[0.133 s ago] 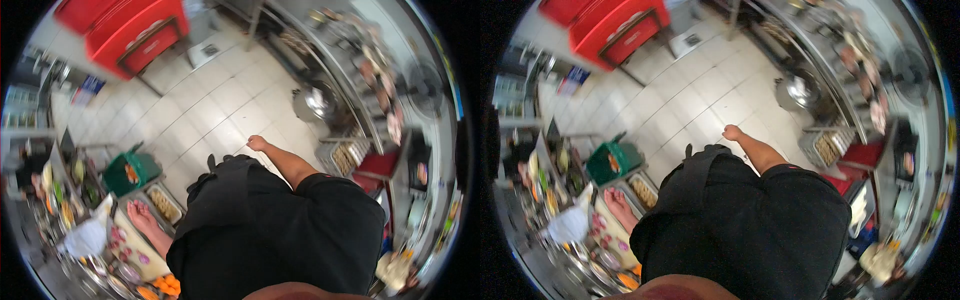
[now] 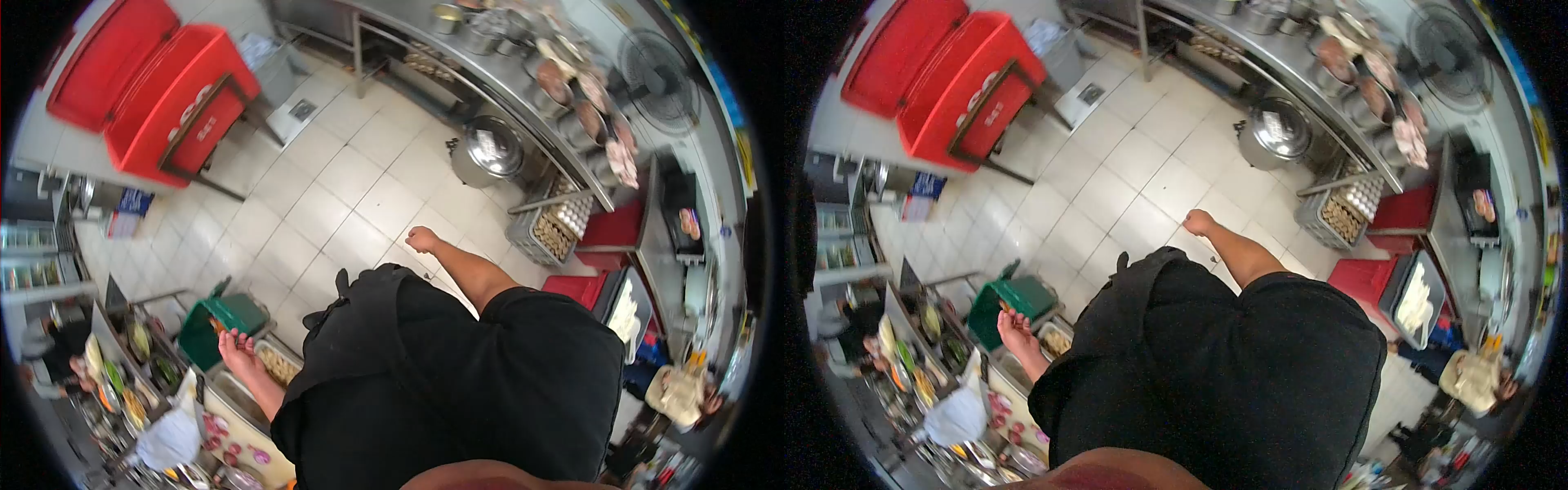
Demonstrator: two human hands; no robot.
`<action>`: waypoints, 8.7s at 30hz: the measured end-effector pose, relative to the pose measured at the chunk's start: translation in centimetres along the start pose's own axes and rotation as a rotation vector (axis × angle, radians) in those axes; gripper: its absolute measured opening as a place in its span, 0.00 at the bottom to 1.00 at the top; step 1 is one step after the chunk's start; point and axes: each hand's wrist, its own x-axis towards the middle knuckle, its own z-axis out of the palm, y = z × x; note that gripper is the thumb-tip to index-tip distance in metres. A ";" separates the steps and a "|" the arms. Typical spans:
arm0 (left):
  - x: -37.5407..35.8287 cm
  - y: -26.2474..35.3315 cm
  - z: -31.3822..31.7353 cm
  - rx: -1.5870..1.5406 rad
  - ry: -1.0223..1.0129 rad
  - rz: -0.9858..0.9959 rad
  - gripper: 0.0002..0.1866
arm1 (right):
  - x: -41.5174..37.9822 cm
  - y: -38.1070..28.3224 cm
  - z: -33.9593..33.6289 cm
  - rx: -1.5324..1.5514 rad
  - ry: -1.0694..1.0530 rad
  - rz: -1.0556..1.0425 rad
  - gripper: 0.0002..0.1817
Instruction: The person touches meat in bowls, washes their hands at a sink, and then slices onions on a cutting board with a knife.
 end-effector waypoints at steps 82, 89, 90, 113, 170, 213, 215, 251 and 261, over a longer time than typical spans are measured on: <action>1.0 -25.4 51.8 0.935 -0.553 -0.316 0.12 | 2.1 34.0 -76.9 -0.208 0.472 0.132 0.30; -1.2 -25.7 55.1 1.040 -0.600 -0.308 0.13 | 3.2 31.8 -82.4 -0.128 0.605 0.054 0.17; -1.5 -26.0 55.2 1.057 -0.611 -0.326 0.13 | 4.4 31.5 -81.5 -0.070 0.660 -0.008 0.17; -6.0 -26.2 56.6 1.101 -0.606 -0.226 0.17 | 4.6 31.3 -77.9 -0.105 0.386 -0.247 0.17; -8.6 -30.6 41.0 1.129 -0.167 -0.050 0.17 | 0.0 8.4 -89.8 -0.002 1.010 -0.179 0.28; 37.8 -9.7 57.8 0.491 -0.038 -0.515 0.15 | 78.9 -60.4 -96.7 1.596 0.353 -0.392 0.27; 39.4 -4.7 64.5 0.666 0.013 -0.388 0.16 | 85.4 -60.8 -100.0 1.599 0.296 -0.427 0.34; 45.2 5.0 82.3 1.032 -0.115 -0.431 0.18 | 93.6 -54.9 -98.2 1.845 0.154 -0.235 0.11; 45.5 4.8 83.6 0.894 -0.124 -0.434 0.18 | 92.8 -57.0 -99.5 2.142 0.223 -0.468 0.08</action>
